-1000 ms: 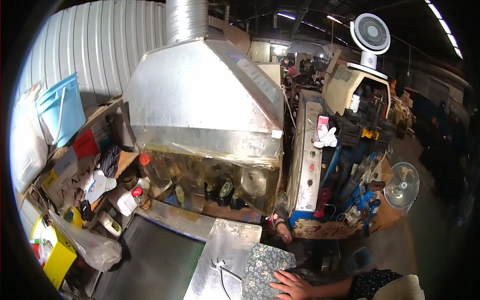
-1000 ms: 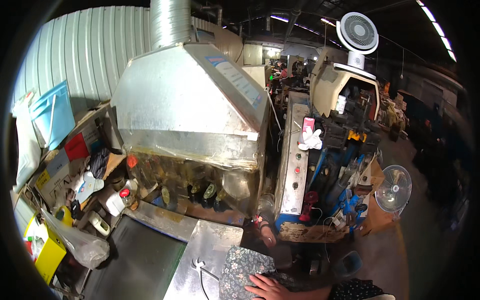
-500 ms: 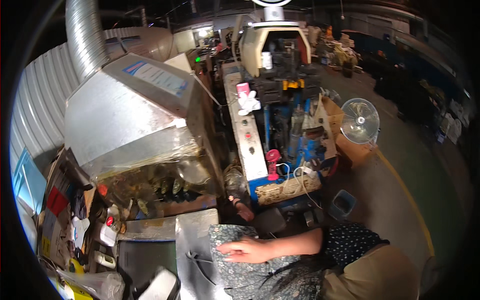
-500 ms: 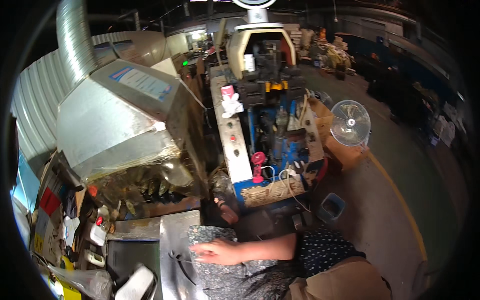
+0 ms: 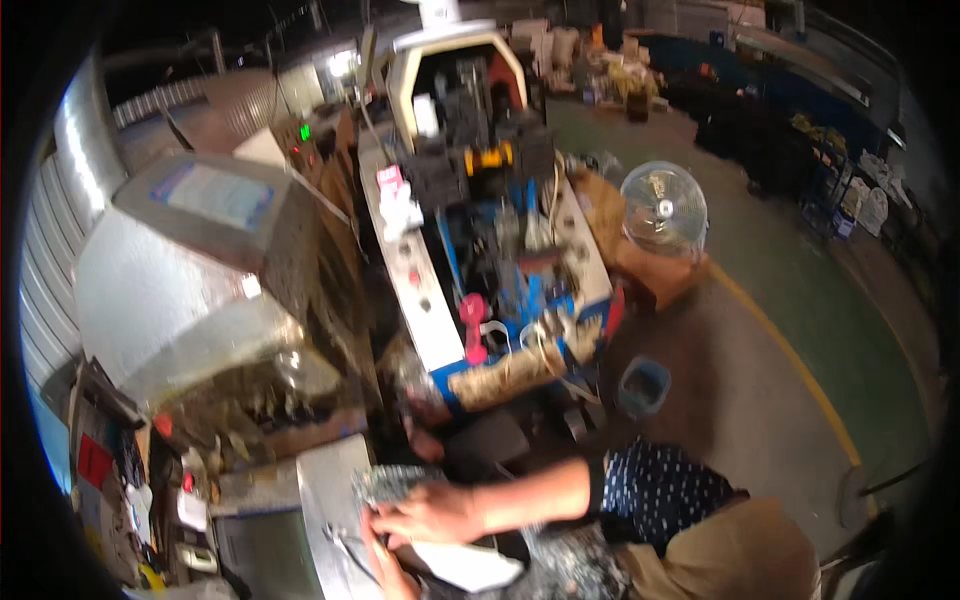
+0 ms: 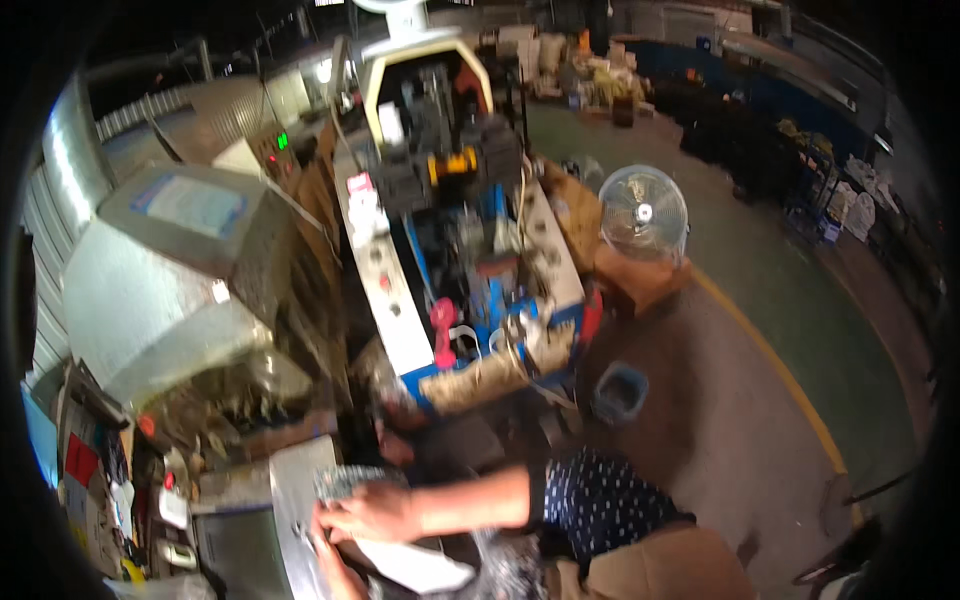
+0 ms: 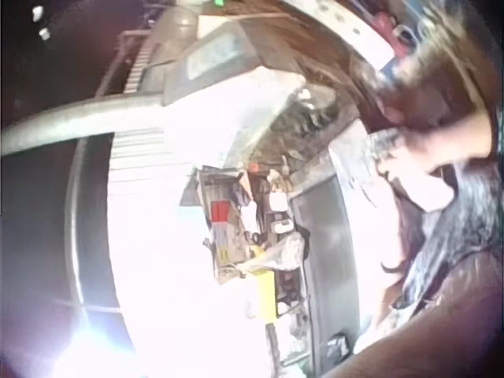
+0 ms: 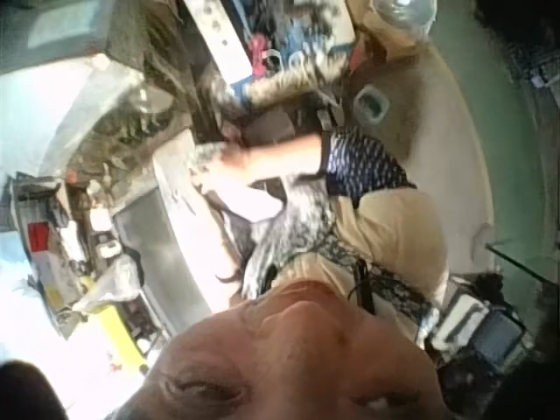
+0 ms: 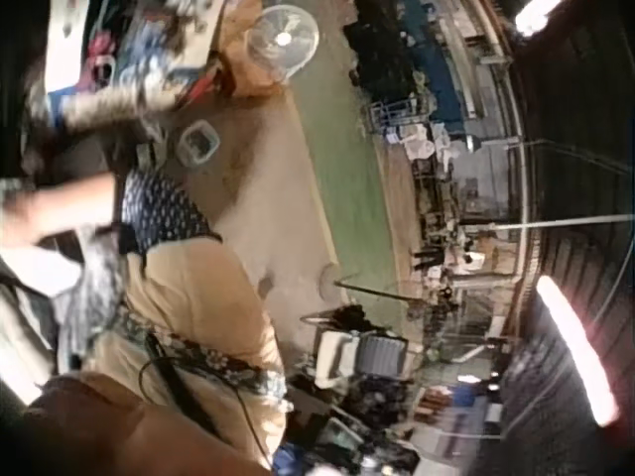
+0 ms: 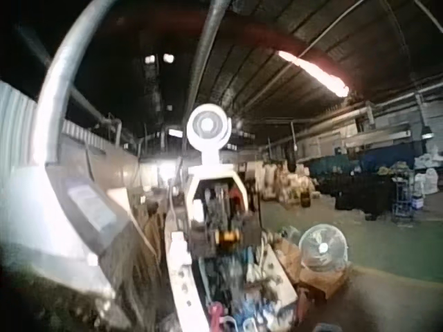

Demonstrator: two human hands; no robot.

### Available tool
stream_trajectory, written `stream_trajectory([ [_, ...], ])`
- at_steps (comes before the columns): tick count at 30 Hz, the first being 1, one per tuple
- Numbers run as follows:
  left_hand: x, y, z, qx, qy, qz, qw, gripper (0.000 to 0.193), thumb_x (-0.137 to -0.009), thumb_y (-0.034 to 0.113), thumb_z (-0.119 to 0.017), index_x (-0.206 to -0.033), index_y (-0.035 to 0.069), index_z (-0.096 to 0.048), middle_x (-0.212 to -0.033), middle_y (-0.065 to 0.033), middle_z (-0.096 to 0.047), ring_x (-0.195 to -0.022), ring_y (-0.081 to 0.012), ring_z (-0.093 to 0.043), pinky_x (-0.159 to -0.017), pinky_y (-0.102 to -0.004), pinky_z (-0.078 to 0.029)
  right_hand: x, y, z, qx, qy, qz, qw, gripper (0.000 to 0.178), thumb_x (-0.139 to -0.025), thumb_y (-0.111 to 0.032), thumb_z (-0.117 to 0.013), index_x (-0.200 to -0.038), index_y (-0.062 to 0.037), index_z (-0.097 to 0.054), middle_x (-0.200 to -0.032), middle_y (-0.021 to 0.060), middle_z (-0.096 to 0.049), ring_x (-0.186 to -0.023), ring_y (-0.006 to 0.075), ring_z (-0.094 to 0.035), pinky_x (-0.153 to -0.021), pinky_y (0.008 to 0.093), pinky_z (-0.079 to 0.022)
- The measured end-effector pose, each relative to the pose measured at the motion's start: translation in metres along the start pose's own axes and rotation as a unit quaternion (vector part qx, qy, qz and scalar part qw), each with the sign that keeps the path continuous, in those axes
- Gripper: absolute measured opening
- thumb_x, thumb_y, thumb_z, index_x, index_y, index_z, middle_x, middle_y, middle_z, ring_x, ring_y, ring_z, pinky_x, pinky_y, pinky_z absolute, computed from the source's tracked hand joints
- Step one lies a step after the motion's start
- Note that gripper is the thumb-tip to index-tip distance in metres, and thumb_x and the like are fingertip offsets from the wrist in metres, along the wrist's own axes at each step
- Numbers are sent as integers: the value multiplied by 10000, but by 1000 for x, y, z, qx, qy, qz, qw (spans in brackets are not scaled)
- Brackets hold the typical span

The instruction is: Assembling shoes by attaching soles and placing them on a conveyor belt in a factory setting.

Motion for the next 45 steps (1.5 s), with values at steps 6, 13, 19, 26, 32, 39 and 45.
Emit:
stream_trajectory([
  [6,-44,22,-34,-117,30,-36,992,682,-932,400,-564,-1439,-6,-357,-1429,-198,-442,-1304,-296,-424,-1094,-413,-331,-19,43,17,-86,-18,-53,995,209,-946,-240,-588,-1031,-51,-558,-871,152,-645,-802,363,-649,-674,431,-495],
  [13,-20,48,-32,-278,54,27,959,553,-925,262,-617,-1392,18,-446,-1395,-187,-495,-1241,-311,-496,-1071,-409,-364,-15,38,-14,-108,-161,14,981,409,-885,-195,-621,-1253,-31,-548,-1096,172,-586,-1003,345,-596,-859,417,-482],
  [19,1,95,-39,-478,88,-73,871,441,-941,174,-616,-1341,18,-517,-1286,-185,-588,-1192,-330,-538,-1053,-416,-376,-37,68,-31,-106,-84,-87,987,197,-894,-135,-581,-1058,-28,-599,-847,96,-643,-896,291,-631,-777,387,-504],
  [26,-14,96,-46,-527,42,-5,849,441,-931,199,-639,-1320,20,-536,-1236,-192,-614,-1157,-324,-559,-1016,-407,-415,-22,31,-18,-102,-74,92,988,297,-827,-164,-636,-1058,21,-612,-926,161,-640,-921,347,-616,-875,421,-480],
  [32,-13,85,-35,-472,50,42,879,444,-927,211,-646,-1315,21,-541,-1232,-192,-615,-1150,-319,-565,-1006,-402,-425,-20,43,-37,-34,-100,63,992,179,-829,-123,-595,-945,13,-581,-863,131,-640,-894,319,-624,-807,400,-501],
  [39,-9,64,-20,-403,70,103,907,448,-922,224,-655,-1308,23,-546,-1228,-192,-617,-1140,-312,-572,-995,-396,-437,-12,52,-45,76,67,-39,994,148,-836,-114,-584,-954,-39,-537,-877,106,-590,-823,293,-613,-743,399,-508],
  [45,-5,77,-19,-453,45,65,888,477,-910,208,-674,-1319,14,-522,-1240,-169,-608,-1129,-264,-575,-972,-363,-455,-15,50,-21,-64,77,1,995,210,-849,-103,-578,-1039,-20,-552,-926,135,-613,-855,348,-626,-788,415,-499],
])
Point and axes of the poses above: each hand's wrist, its own x-axis away from the middle knuckle, its own z-axis out of the back of the hand, y = z × x, the point moved 10 cm from there along -x, towards the middle knuckle
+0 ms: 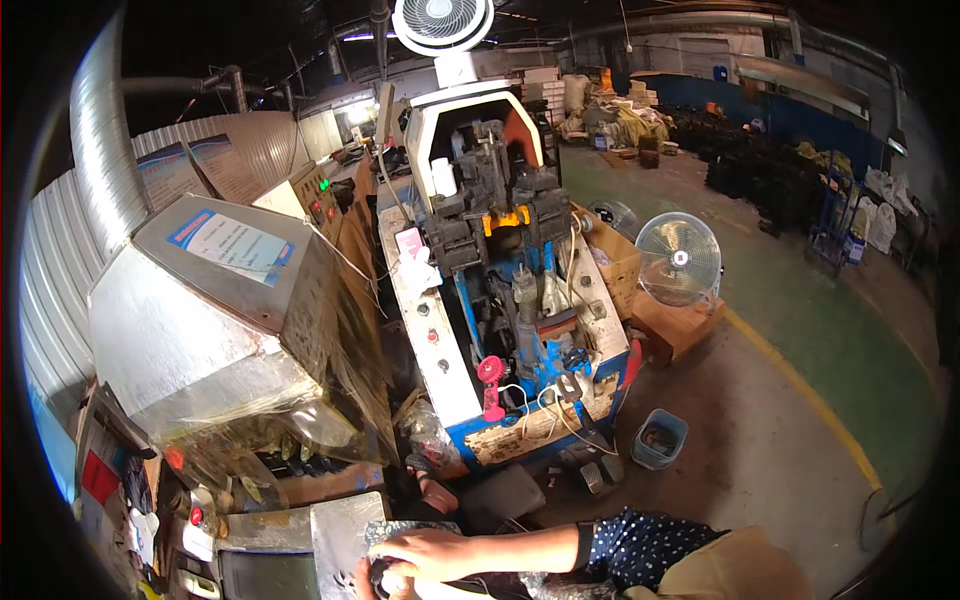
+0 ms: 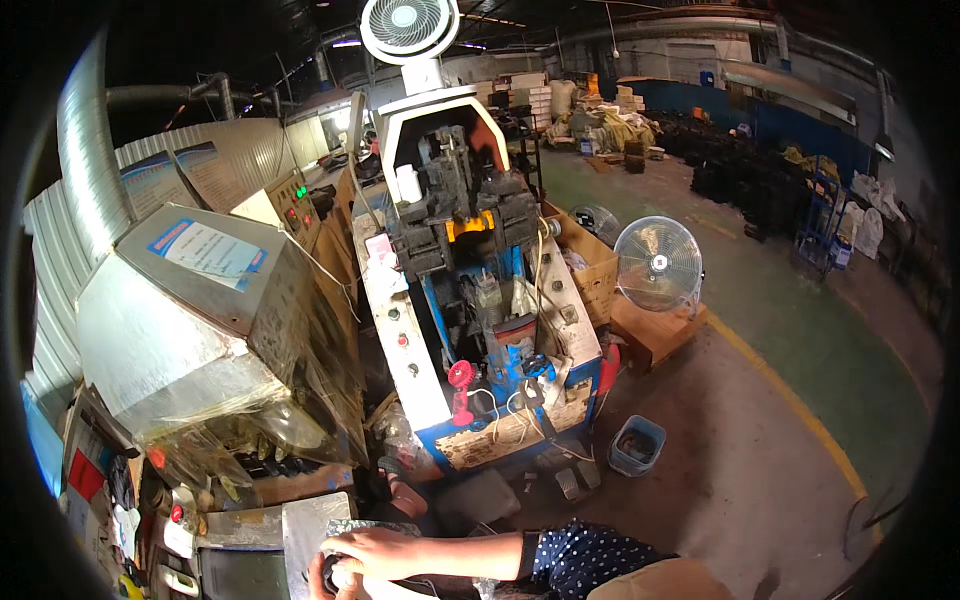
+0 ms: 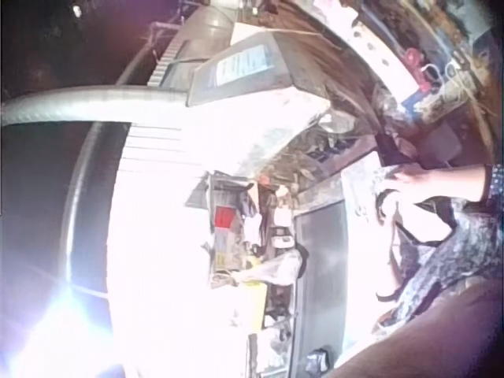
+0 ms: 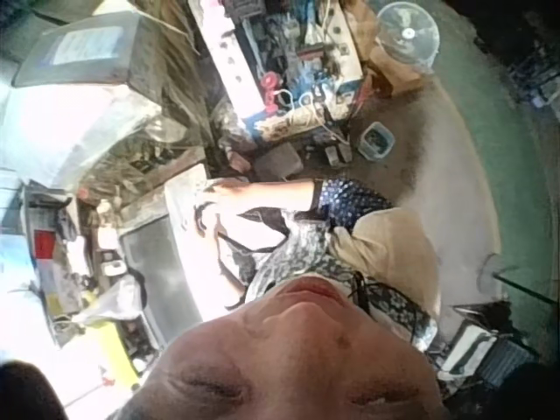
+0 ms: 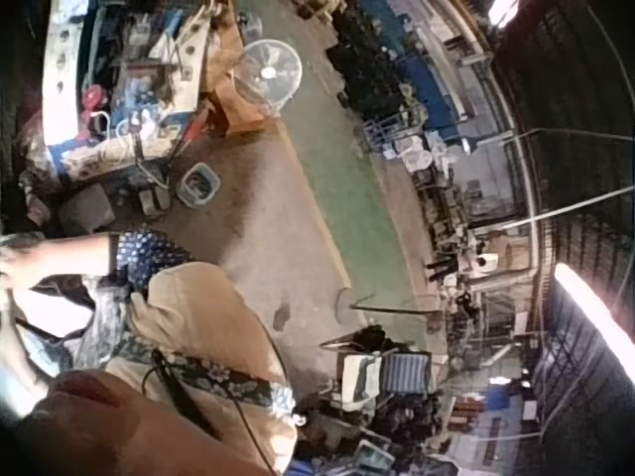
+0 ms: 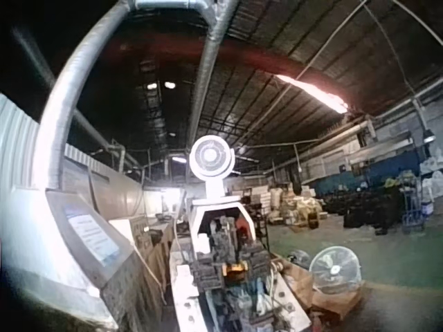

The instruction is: Assembling shoes by attaching soles and placing them on a conveyor belt in a factory setting.

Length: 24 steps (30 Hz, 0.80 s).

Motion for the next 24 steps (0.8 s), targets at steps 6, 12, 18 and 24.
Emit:
stream_trajectory([
  [6,-12,-6,4,48,30,7,998,482,-914,195,-667,-1329,12,-506,-1248,-166,-600,-1133,-261,-570,-975,-362,-454,-7,-5,-26,21,-139,-8,990,169,-879,-154,-574,-1004,-41,-589,-851,152,-644,-844,343,-657,-718,437,-516],
  [12,-29,-10,-8,106,41,5,994,487,-918,181,-658,-1341,9,-488,-1258,-163,-589,-1138,-259,-564,-979,-360,-452,-14,12,-53,-99,-212,20,972,409,-975,-217,-537,-1327,-22,-464,-1011,152,-652,-733,243,-651,-649,367,-526],
  [18,-34,-32,-31,151,24,20,988,493,-922,166,-649,-1353,6,-469,-1268,-160,-578,-1143,-256,-558,-983,-359,-450,1,62,-70,-215,-280,-133,926,364,-955,-188,-576,-1287,-40,-544,-887,131,-683,-721,184,-638,-646,339,-510],
  [24,-14,-83,-60,205,3,47,978,500,-936,101,-603,-1386,-1,-409,-1299,-156,-533,-1167,-249,-531,-999,-357,-445,9,51,-52,-203,-323,-268,884,524,-956,-268,-592,-1399,-27,-449,-1233,212,-619,-1162,275,-590,-978,366,-448],
])
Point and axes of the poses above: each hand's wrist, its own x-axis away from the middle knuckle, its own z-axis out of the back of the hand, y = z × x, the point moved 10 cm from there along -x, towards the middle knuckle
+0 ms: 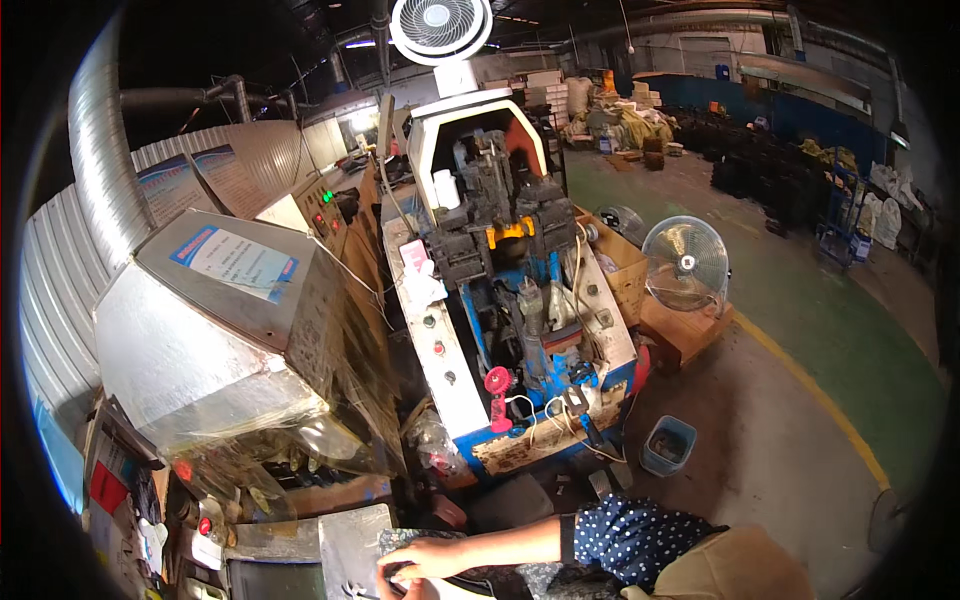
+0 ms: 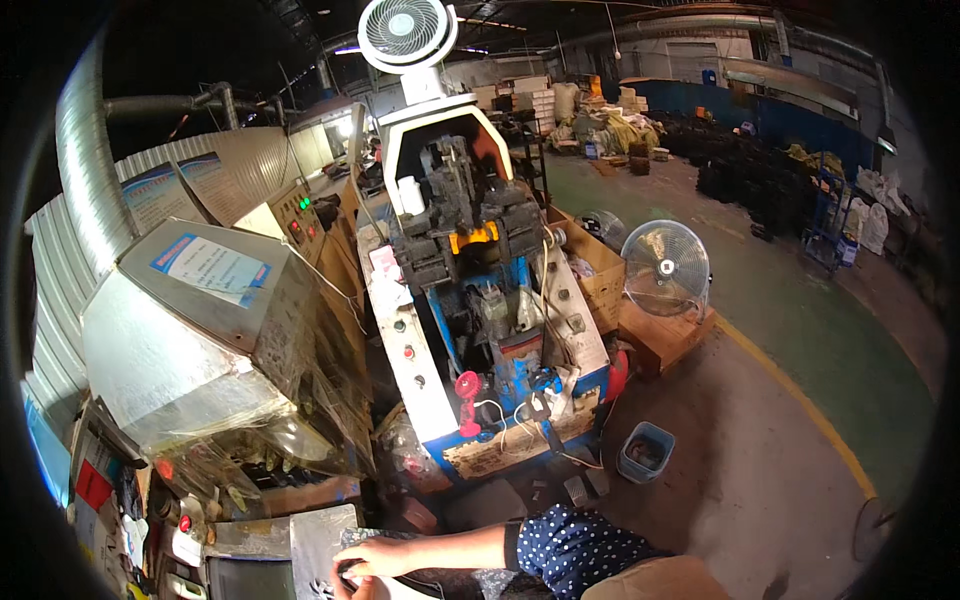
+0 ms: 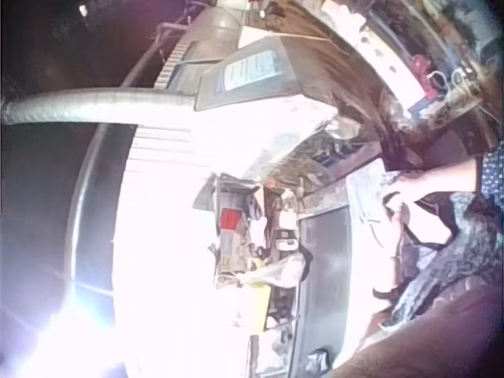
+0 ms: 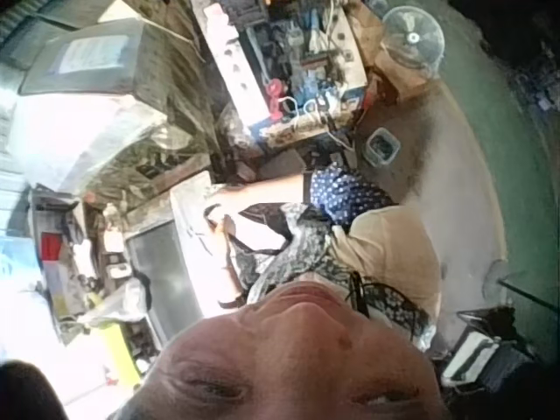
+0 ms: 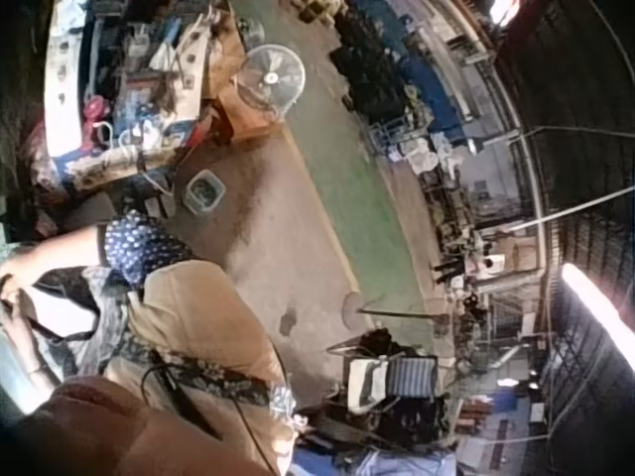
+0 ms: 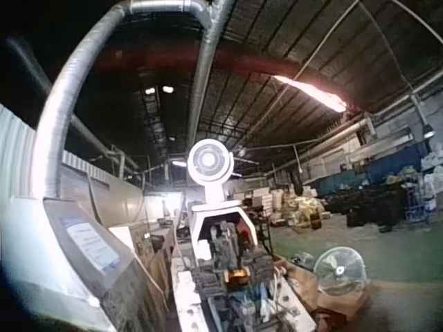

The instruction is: Assembling shoes by attaching soles and placing them on a conveyor belt in a factory setting.

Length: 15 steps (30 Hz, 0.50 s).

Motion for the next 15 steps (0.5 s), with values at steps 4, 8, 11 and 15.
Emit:
stream_trajectory([
  [4,0,36,11,-77,34,-143,986,352,-933,72,-565,-1266,-26,-508,-1139,-188,-622,-1013,-278,-621,-878,-359,-512,66,41,-21,-51,189,51,979,561,-955,-293,-587,-1422,-32,-419,-1306,194,-574,-1211,286,-553,-1016,352,-420],
  [8,-19,10,2,-55,-25,-12,998,755,-715,19,-691,-1417,37,-414,-1333,-178,-515,-1241,-278,-484,-1082,-360,-345,115,70,-10,42,331,-66,940,370,-962,-296,-599,-722,-31,-506,-620,67,-510,-603,139,-396,-545,382,-393],
  [11,-17,37,11,32,-7,-1,999,611,-790,42,-683,-1361,35,-466,-1264,-123,-555,-1181,-234,-509,-1024,-320,-387,111,34,14,-5,278,-15,960,230,-946,-220,-629,-817,-29,-613,-689,-29,-568,-628,93,-504,-569,277,-439],
  [15,0,25,-10,144,-38,101,984,575,-846,73,-713,-1350,55,-437,-1071,-39,-580,-942,-103,-541,-823,-248,-466,95,152,-20,-288,272,-155,905,555,-1022,-486,-363,-1184,-22,-622,-1156,128,-625,-1109,204,-547,-983,341,-416],
])
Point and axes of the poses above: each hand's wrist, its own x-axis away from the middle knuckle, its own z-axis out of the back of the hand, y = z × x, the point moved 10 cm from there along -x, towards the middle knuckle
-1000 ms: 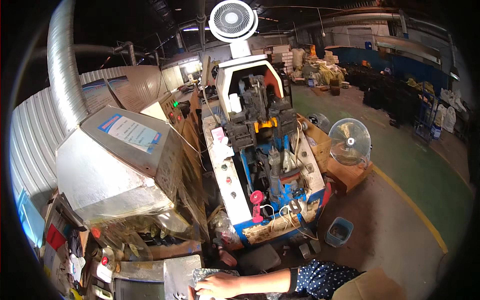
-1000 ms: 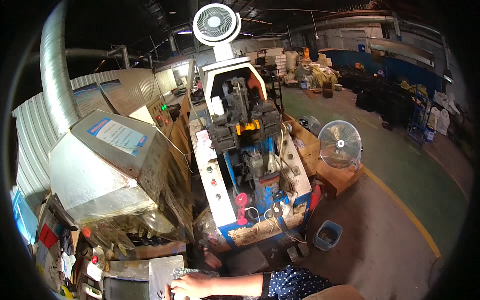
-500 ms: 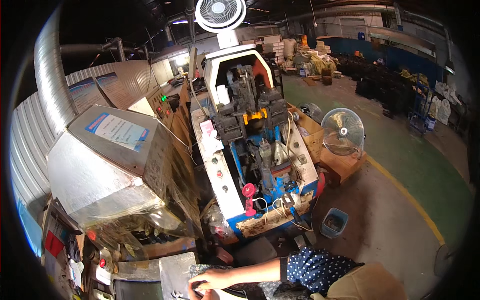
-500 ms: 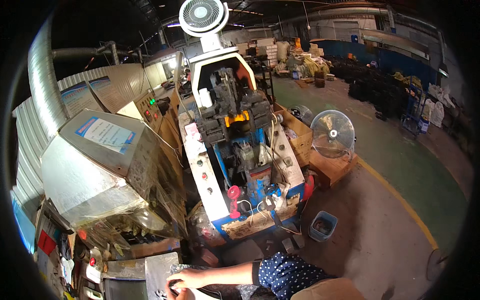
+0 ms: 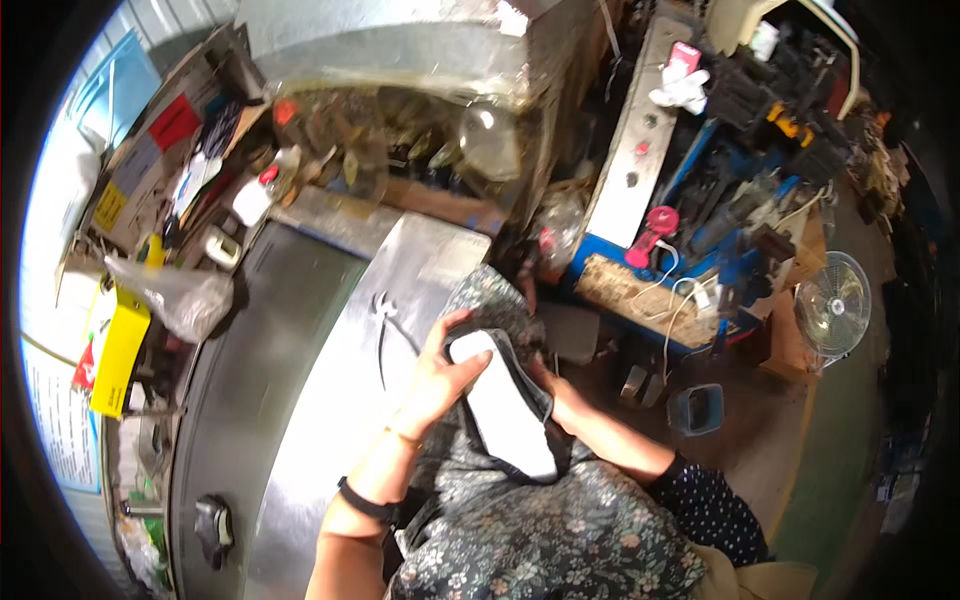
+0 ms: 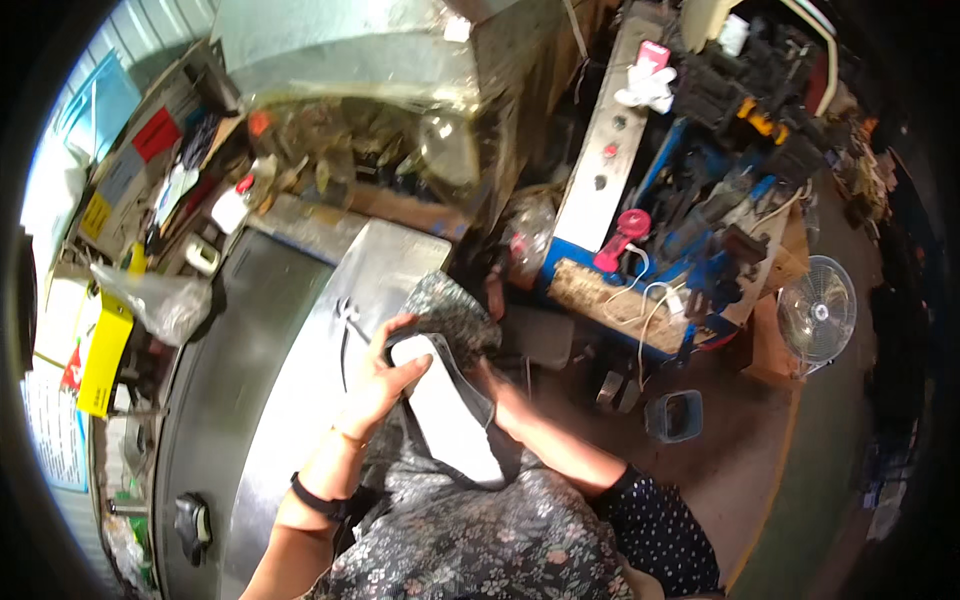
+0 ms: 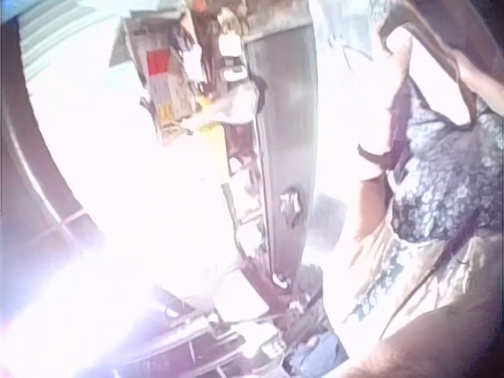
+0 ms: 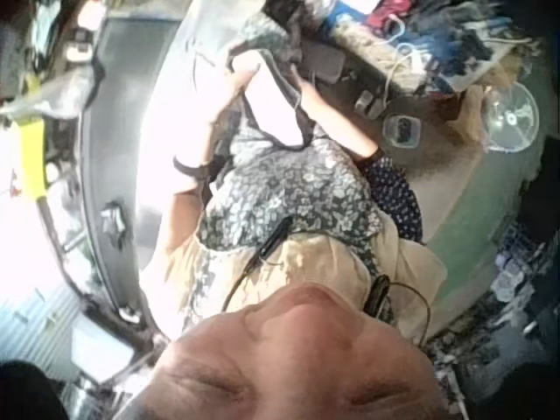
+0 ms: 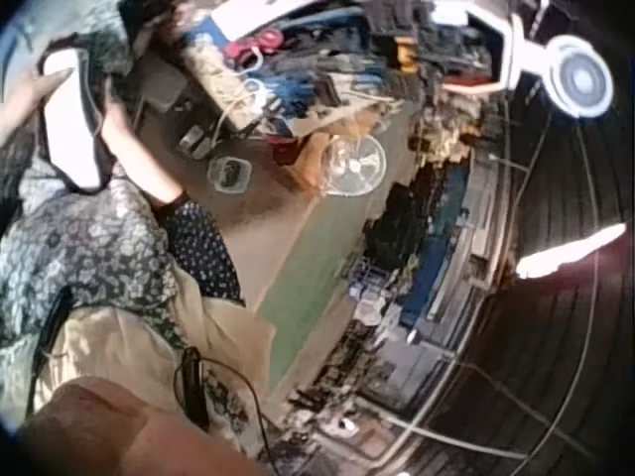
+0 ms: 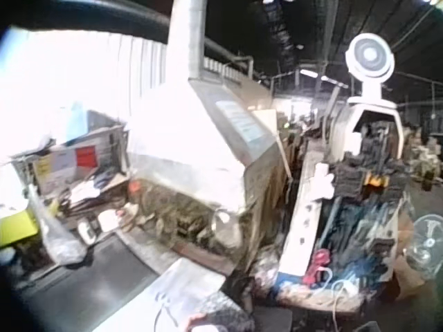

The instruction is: Assembling shoes by attaching soles and placing them on a conveyor belt in a factory setting.

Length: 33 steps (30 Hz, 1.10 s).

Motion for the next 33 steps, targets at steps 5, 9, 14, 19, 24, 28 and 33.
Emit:
stream_trajectory([
  [5,-11,-32,18,51,25,-53,997,541,-850,45,-704,-1321,52,-440,-1078,-41,-569,-927,-104,-550,-794,-239,-475,18,-80,-63,510,-21,121,851,489,-1027,-363,-352,-1150,41,-597,-929,223,-694,-891,386,-676,-784,432,-547],
  [9,-14,-35,14,123,38,-4,992,533,-854,28,-692,-1318,43,-428,-891,-36,-603,-692,-72,-553,-580,-219,-465,38,-124,-92,629,117,325,697,258,-942,-224,-521,-912,26,-580,-678,182,-639,-608,371,-640,-599,446,-531],
  [14,-4,-33,11,-1,28,-21,999,535,-823,-18,-694,-1302,33,-461,-1151,-52,-590,-1031,-121,-548,-884,-264,-471,24,-23,-45,356,-66,138,922,606,-996,-361,-489,-1419,45,-335,-1309,308,-494,-1248,377,-481,-1043,420,-376],
  [19,5,-21,-3,319,-53,9,946,717,-835,69,-639,-1467,24,-304,-1274,-172,-563,-1143,-250,-578,-1001,-356,-453,26,-2,-47,118,-88,117,982,680,-1012,-387,-479,-1490,32,-237,-1477,272,-357,-1399,312,-333,-1137,363,-268],
  [24,79,-43,18,-34,146,-2,989,547,-950,205,-507,-1400,-36,-312,-1164,-215,-601,-998,-275,-641,-875,-372,-517,31,-70,-85,166,-55,181,968,688,-1020,-393,-443,-1488,46,-192,-1460,308,-364,-1377,363,-367,-1120,377,-309],
  [28,48,-35,32,-114,166,-79,976,405,-983,231,-463,-1291,-31,-439,-1046,-226,-640,-897,-274,-663,-784,-363,-534,13,-25,-97,142,-91,200,965,670,-1032,-376,-416,-1494,42,-170,-1493,298,-312,-1402,353,-329,-1129,380,-292],
  [33,29,-18,34,-166,180,-121,962,370,-979,225,-469,-1248,-29,-457,-1008,-226,-635,-860,-284,-651,-754,-373,-525,26,-47,-94,89,-133,199,967,663,-1034,-364,-419,-1497,42,-173,-1497,263,-324,-1394,308,-344,-1130,355,-286],
])
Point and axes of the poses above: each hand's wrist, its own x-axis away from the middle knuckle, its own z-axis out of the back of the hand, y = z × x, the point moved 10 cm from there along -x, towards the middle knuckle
